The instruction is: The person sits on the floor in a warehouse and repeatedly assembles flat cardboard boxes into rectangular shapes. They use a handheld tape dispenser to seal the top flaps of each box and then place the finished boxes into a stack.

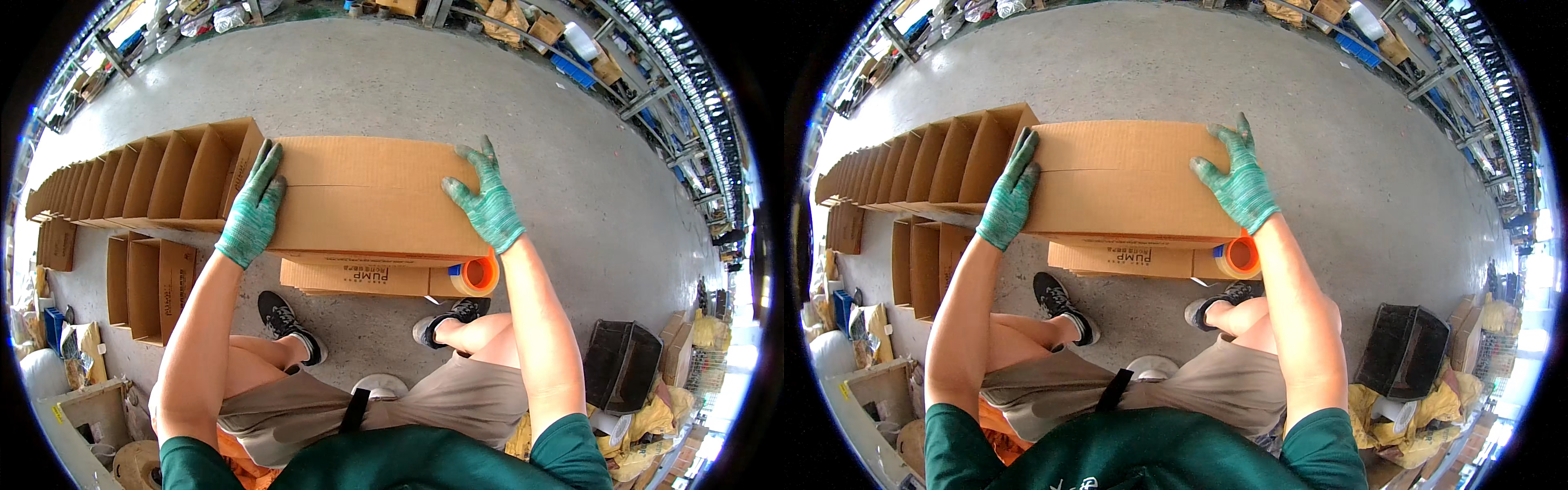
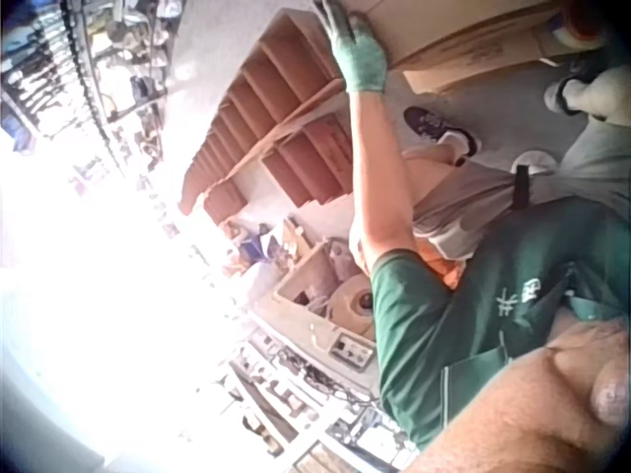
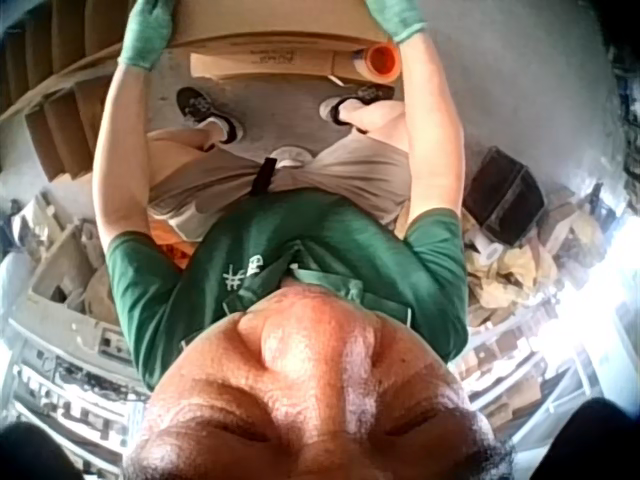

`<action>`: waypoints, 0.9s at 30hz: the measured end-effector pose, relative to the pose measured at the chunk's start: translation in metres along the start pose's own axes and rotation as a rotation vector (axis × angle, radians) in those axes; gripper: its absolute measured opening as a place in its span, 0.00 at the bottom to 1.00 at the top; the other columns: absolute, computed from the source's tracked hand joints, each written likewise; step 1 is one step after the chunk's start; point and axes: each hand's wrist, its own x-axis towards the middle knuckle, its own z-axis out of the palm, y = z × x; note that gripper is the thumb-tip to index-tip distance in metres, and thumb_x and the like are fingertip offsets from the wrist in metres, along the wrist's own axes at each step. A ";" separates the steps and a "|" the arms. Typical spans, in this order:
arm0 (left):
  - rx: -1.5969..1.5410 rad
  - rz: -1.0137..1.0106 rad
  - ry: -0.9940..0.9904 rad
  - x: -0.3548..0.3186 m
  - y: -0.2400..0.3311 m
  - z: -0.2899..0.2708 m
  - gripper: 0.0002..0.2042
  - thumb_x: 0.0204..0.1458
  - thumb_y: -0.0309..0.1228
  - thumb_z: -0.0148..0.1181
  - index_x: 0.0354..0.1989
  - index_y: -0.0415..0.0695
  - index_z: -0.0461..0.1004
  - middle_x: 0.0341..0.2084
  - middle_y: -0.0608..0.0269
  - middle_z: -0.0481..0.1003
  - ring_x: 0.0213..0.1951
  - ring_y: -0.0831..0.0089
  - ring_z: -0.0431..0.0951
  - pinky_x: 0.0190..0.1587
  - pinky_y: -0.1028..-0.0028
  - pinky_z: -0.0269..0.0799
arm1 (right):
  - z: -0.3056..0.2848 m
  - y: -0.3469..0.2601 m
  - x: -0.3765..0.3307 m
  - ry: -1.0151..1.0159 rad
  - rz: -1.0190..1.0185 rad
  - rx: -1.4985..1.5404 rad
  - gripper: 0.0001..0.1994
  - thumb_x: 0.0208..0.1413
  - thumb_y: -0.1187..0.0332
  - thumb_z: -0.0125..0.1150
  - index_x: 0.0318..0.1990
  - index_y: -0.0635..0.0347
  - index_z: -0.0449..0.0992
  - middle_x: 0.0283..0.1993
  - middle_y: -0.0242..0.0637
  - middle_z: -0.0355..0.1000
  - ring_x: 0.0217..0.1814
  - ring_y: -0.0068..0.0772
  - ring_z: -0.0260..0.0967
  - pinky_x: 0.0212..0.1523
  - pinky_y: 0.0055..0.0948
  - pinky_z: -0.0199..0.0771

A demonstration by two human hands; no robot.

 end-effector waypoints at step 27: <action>0.192 0.026 0.056 0.005 -0.004 0.006 0.22 0.67 0.29 0.48 0.70 0.50 0.63 0.72 0.56 0.57 0.71 0.60 0.60 0.72 0.68 0.55 | 0.018 0.145 -0.090 -0.329 0.246 -0.584 0.17 0.61 0.54 0.53 0.54 0.45 0.76 0.51 0.32 0.77 0.50 0.35 0.76 0.55 0.35 0.74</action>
